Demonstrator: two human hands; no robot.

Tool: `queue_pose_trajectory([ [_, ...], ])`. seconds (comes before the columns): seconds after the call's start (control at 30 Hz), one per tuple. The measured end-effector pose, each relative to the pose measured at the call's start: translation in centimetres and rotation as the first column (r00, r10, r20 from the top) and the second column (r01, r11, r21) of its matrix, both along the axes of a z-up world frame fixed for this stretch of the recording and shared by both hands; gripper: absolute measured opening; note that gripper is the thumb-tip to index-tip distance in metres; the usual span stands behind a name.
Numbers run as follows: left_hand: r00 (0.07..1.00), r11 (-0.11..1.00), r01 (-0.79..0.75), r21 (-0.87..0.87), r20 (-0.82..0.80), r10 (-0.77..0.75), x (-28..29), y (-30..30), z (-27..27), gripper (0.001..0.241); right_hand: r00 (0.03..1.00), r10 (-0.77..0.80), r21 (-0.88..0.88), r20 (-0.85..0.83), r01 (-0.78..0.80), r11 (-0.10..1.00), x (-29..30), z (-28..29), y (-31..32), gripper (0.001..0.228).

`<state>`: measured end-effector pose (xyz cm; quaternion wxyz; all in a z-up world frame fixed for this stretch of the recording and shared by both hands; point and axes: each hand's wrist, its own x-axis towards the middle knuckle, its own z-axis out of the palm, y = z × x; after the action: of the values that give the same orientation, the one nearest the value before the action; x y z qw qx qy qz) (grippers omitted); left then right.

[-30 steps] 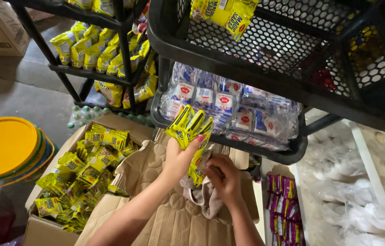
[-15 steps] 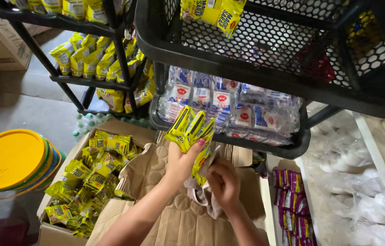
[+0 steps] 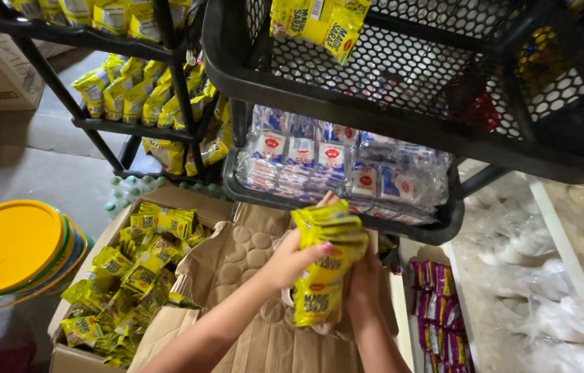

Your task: Wiping individual seasoning packets with a cloth and organizing them into bundles or groups.

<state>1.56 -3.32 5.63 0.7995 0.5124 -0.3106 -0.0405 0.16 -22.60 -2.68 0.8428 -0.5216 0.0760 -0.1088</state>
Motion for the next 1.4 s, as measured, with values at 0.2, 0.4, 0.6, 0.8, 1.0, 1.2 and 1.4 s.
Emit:
queue_pose_trajectory([
  [0.2,0.918,0.942,0.167,-0.29,-0.302,-0.255,0.0,0.2,-1.2,0.087,0.944,0.311,-0.094,-0.112,-0.322,0.942,0.6,-4.0,-1.7,0.039],
  [0.4,0.996,0.968,-0.041,-0.249,-0.089,0.019,-0.4,2.0,-0.6,0.078,0.824,0.531,-0.434,-0.198,-0.56,0.706,3.8,-10.3,-3.3,0.04],
  [0.6,0.913,0.832,-0.381,-0.402,-0.307,0.27,2.3,4.2,-4.7,0.057,0.801,0.573,-0.615,-0.173,-0.542,0.573,3.8,6.3,-1.0,0.065],
  [0.8,0.771,0.634,-0.632,-0.446,-0.28,0.572,1.0,1.9,8.3,0.072,0.713,0.66,-0.138,0.236,-0.648,0.749,-1.2,14.6,4.2,0.123],
  [1.0,0.88,0.655,-0.473,-0.589,-0.343,0.327,1.2,-2.1,6.2,0.073,0.845,0.333,-0.074,0.418,-0.333,0.94,-2.0,15.2,6.2,0.131],
  [1.2,0.97,0.905,-0.235,-0.355,-0.14,0.198,1.8,2.8,12.0,0.105,0.787,0.298,-0.157,0.54,-0.254,0.954,0.9,17.9,0.8,0.127],
  [1.4,0.957,0.972,-0.233,0.013,0.18,0.227,2.1,4.9,15.9,0.102,0.736,0.404,-0.216,0.544,-0.342,0.914,2.0,22.6,-0.3,0.125],
])
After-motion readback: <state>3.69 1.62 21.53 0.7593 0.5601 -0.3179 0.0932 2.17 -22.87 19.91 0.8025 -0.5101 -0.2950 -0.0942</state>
